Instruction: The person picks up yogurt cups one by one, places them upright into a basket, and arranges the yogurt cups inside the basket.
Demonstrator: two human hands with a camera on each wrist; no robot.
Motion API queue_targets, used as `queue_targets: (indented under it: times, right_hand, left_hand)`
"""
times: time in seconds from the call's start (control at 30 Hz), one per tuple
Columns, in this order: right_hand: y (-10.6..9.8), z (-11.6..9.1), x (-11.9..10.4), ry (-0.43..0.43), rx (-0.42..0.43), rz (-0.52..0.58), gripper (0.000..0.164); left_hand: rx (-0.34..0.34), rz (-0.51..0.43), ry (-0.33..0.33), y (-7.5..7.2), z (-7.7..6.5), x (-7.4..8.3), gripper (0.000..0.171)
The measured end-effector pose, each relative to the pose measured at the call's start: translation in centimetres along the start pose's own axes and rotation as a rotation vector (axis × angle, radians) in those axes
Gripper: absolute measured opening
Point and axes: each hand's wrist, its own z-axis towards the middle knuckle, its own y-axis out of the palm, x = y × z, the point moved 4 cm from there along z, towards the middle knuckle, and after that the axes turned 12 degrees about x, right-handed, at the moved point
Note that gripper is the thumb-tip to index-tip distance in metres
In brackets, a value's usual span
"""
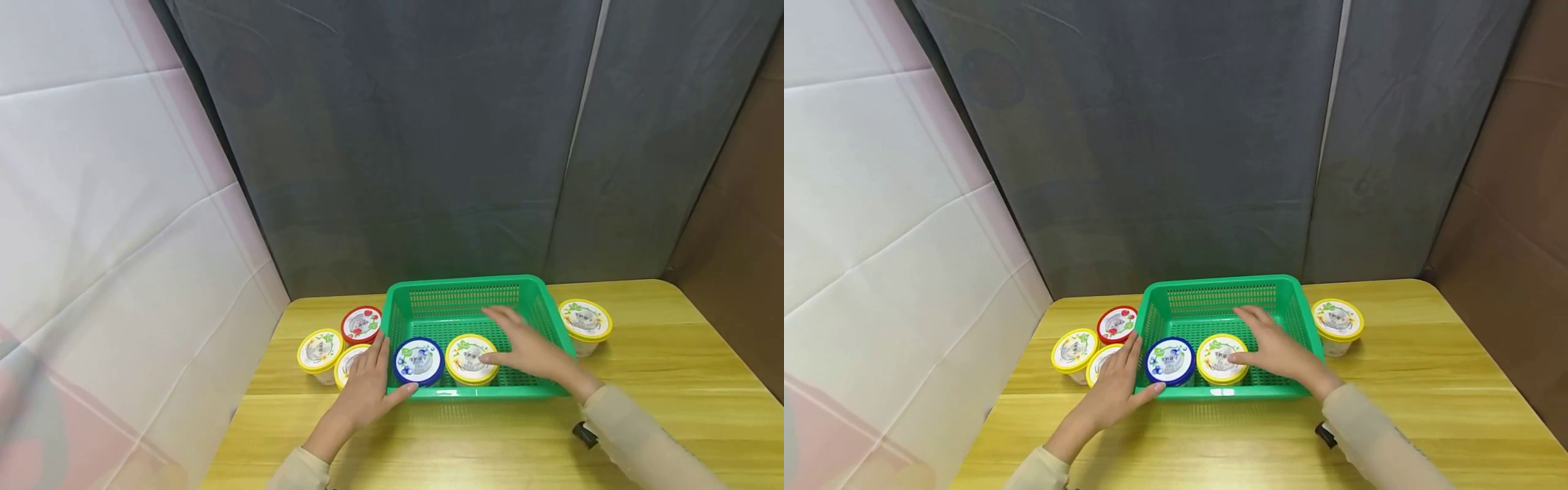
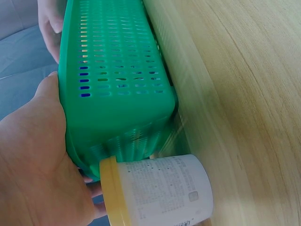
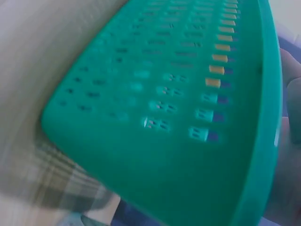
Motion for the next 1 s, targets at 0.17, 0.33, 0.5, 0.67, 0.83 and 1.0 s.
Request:
queue_targets:
  times: [0.17,0.33,0.5,0.67,0.83,1.0]
  right_hand:
    - [-1.8,0.5,0.5,-0.021,0.087,-0.045,0.091]
    - [-3.7,0.5,1.2,-0.003,0.124,-0.066,0.091]
    - [-5.3,0.4,2.1,0.033,0.139,-0.087,0.093]
    - [-6.4,0.1,3.0,0.065,0.148,-0.1,0.094]
    - [-7.3,-0.3,3.8,0.067,0.164,-0.109,0.091]
    - [-8.1,-0.8,4.6,0.069,0.177,-0.113,0.088]
  left_hand:
    - [0.002,0.001,0.001,0.0,0.0,0.0,0.105]
    - [0.012,0.001,0.003,-0.2,0.0,0.1,0.103]
    - [0.009,0.001,-0.002,-0.2,0.0,0.1,0.103]
    - [0.0,0.005,-0.009,-0.1,0.0,0.1,0.104]
    - [0.006,-0.001,-0.012,-0.2,-0.1,0.1,0.104]
    - [0.002,-0.003,-0.011,-0.3,-0.1,0.2,0.104]
